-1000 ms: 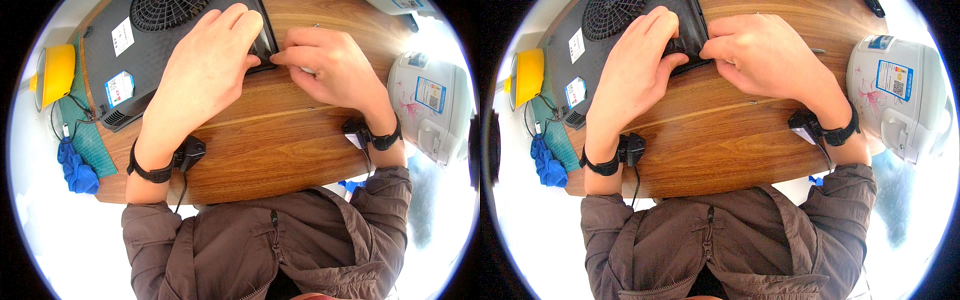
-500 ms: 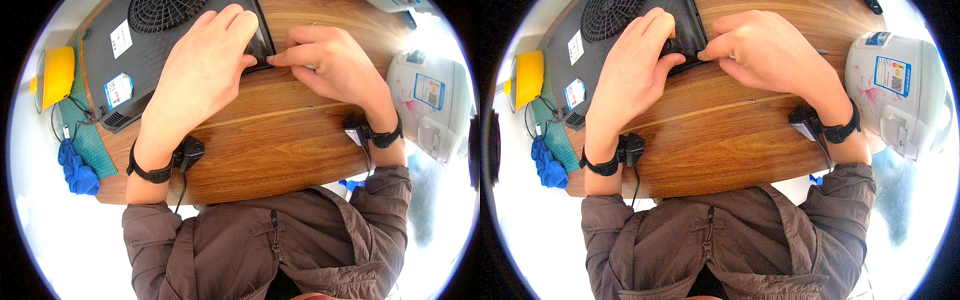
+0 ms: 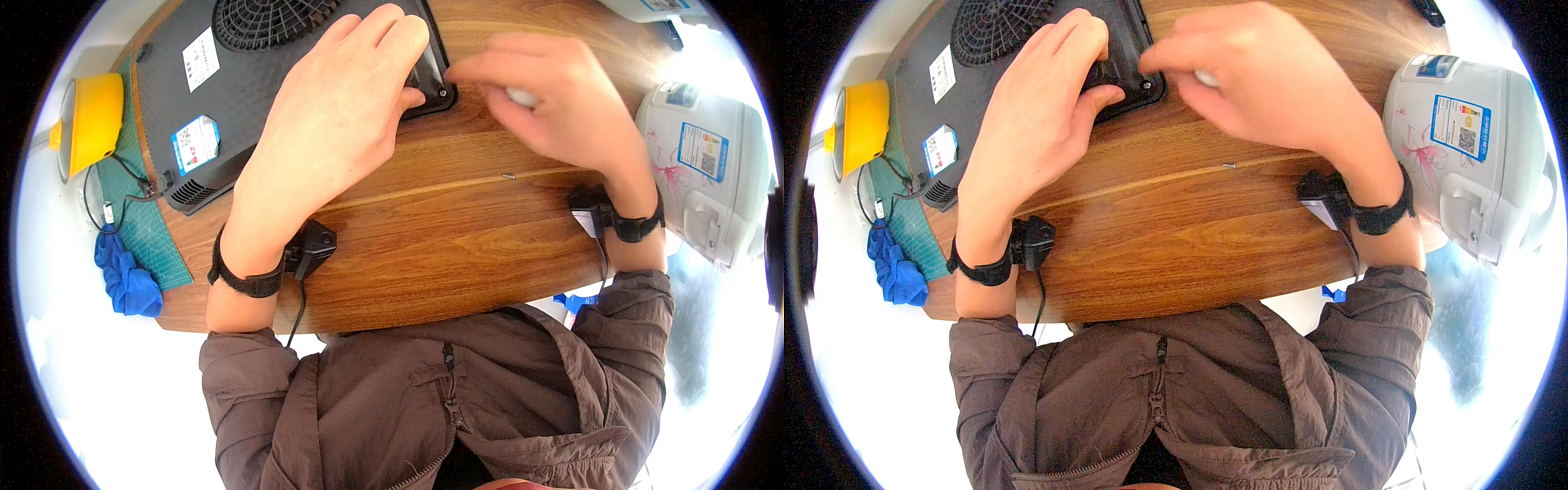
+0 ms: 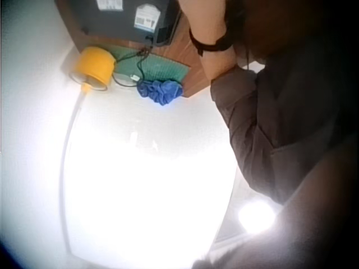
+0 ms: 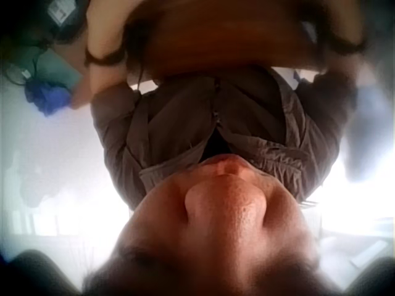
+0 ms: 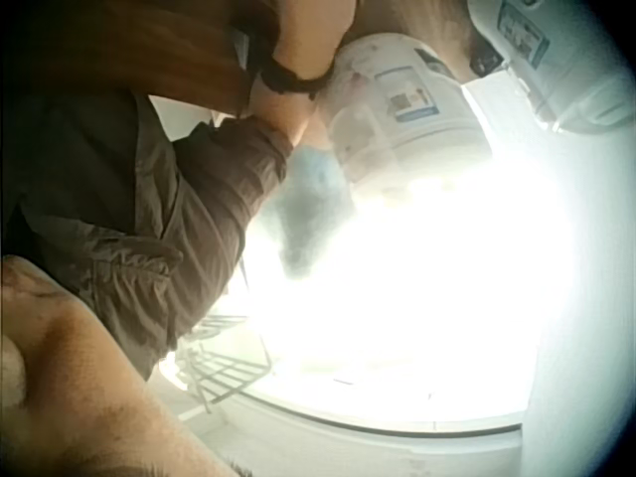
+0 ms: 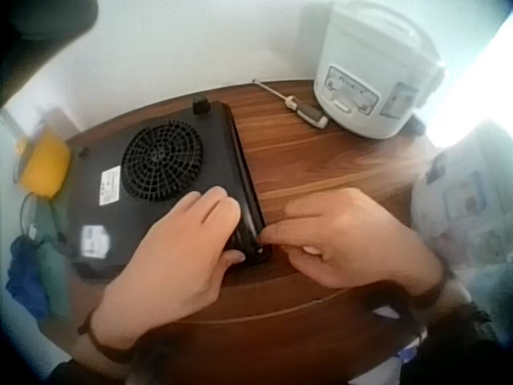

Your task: The person uses a screwdriver to remove screws from the underside of an induction cooktop, detaches the fan cover, and then reassembles the unit by replacing the cover and tightening the screws.

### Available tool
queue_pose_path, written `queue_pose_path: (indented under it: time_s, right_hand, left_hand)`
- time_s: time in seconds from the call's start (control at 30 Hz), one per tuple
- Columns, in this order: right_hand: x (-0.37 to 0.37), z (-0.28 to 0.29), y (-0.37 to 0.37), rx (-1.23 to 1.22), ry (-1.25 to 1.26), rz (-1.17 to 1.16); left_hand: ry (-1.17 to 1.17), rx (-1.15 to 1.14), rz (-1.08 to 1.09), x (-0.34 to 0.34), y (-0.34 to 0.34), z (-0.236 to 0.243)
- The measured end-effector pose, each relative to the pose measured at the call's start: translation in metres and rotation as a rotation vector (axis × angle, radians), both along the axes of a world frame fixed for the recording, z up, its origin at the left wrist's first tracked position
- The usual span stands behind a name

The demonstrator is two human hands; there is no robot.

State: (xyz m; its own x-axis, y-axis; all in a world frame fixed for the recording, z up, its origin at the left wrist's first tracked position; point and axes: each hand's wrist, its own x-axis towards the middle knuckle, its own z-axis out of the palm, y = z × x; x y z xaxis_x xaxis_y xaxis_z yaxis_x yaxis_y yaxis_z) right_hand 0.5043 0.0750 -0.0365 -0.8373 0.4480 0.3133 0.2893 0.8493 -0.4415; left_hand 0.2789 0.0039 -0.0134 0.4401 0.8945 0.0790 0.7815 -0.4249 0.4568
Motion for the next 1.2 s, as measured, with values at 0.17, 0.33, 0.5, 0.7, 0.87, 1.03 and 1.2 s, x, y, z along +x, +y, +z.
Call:
queue_pose_path:
  time_s: [0.17,0.33,0.5,0.7,0.87,1.03,1.2]
  right_hand:
    - [0.029,0.05,0.002,0.119,0.031,-0.345]
    - [0.04,0.07,-0.017,-0.022,0.413,-0.469]
    - [0.034,0.061,-0.035,-0.13,0.502,-0.461]
    - [0.025,0.055,-0.037,-0.175,0.51,-0.457]
    - [0.019,0.052,-0.036,-0.201,0.499,-0.448]
    - [0.016,0.05,-0.035,-0.226,0.497,-0.438]
    - [0.014,0.048,-0.036,-0.232,0.486,-0.439]
  left_hand:
    - [-0.006,-0.002,-0.016,0.0,0.001,0.0]
    - [0.017,0.001,0.006,0.001,-0.001,0.0]
    - [0.013,0.051,-0.005,0.003,-0.001,-0.005]
    - [0.057,0.072,-0.017,-0.001,-0.001,-0.002]
    - [0.028,0.038,0.0,0.0,0.001,0.001]
    - [0.03,0.072,-0.003,-0.001,0.001,-0.002]
    - [0.026,0.055,-0.006,0.0,0.002,-0.001]
